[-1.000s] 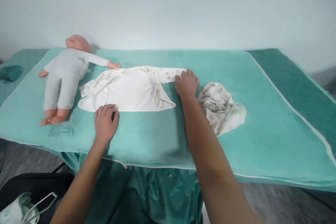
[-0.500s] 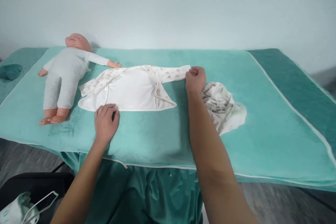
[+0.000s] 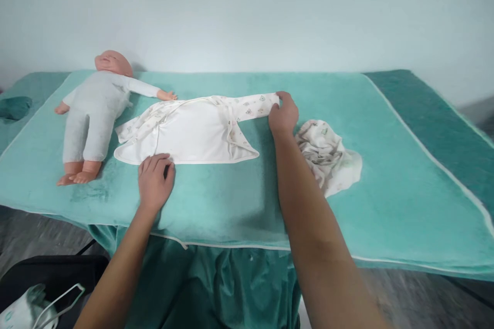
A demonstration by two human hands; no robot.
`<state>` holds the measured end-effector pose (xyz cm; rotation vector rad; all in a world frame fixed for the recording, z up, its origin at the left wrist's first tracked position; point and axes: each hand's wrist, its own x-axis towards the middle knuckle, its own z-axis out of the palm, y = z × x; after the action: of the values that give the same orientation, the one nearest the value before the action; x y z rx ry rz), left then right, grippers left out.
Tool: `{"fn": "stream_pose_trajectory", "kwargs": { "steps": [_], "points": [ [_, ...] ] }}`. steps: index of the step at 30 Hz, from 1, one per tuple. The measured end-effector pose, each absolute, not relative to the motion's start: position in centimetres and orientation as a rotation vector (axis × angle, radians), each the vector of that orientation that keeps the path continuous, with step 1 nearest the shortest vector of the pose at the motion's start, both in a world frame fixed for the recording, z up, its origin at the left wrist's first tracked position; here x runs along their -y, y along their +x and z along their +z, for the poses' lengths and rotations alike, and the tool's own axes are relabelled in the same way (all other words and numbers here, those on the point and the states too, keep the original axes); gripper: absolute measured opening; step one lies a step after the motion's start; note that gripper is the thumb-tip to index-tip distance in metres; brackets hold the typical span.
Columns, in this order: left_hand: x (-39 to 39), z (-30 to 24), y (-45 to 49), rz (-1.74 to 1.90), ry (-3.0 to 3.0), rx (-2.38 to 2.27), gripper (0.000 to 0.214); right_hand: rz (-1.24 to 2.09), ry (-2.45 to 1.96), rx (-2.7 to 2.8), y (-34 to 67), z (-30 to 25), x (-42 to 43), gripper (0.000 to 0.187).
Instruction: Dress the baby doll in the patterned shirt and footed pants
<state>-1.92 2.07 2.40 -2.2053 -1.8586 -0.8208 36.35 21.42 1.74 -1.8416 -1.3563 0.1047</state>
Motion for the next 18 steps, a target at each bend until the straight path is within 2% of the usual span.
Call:
{"fn": "stream_pose_trajectory", "kwargs": {
  "steps": [12, 15, 18],
  "points": [
    [-2.2, 2.3, -1.9, -0.811, -2.193, 1.848, 0.010, -0.017, -1.978, 1.384, 36.7, 2.1, -21.8, 0.045],
    [-2.2, 2.3, -1.9, -0.809, -2.190, 1.845, 0.009, -0.115, -1.864, 1.551, 35.6, 2.1, -21.0, 0.045],
    [-2.2, 2.3, -1.9, -0.817, -2.191, 1.843, 0.009, -0.063, -1.673, 1.856, 34.1, 1.7, -20.5, 0.043]
  ]
}}
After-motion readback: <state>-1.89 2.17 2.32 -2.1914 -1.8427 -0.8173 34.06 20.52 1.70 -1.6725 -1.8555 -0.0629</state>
